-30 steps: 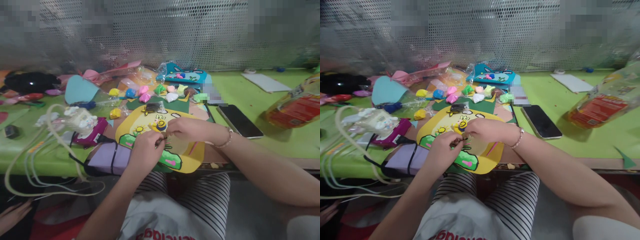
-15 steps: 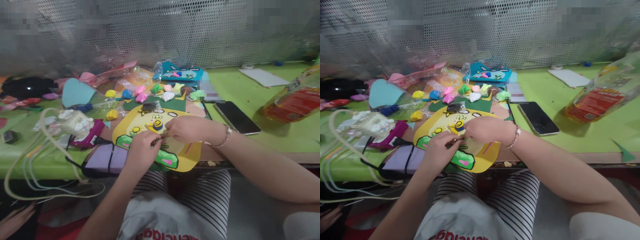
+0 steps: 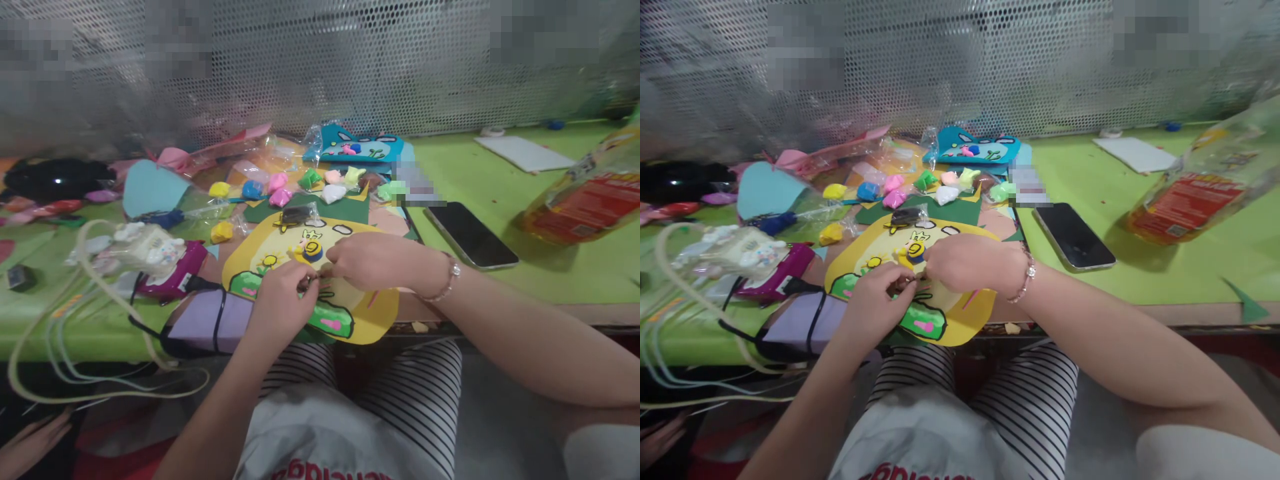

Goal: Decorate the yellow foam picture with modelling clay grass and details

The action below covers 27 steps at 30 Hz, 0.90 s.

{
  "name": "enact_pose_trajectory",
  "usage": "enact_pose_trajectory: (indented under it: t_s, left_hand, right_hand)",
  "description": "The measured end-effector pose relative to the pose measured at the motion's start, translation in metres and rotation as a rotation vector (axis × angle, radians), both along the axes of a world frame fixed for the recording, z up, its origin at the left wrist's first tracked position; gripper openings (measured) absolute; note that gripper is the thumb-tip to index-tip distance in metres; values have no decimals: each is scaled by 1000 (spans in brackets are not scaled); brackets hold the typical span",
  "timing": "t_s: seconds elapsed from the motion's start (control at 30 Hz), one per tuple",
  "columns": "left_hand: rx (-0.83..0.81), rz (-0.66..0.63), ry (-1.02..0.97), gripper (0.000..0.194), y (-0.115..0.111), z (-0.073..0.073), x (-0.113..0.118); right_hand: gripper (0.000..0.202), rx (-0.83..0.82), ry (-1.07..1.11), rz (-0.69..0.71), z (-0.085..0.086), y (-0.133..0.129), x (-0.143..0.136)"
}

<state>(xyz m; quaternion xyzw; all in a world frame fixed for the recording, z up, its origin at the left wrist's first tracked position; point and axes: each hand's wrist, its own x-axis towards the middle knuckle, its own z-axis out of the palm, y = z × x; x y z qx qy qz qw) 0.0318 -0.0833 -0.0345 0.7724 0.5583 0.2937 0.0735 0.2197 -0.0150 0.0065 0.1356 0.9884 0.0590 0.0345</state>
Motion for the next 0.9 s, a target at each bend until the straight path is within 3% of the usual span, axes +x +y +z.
enact_pose_trajectory:
  t_s: [0.9]
  left_hand:
    - [15, -74, -14, 9, -3, -2, -3]
  right_hand:
    - [26, 24, 17, -27, 4, -6, -2]
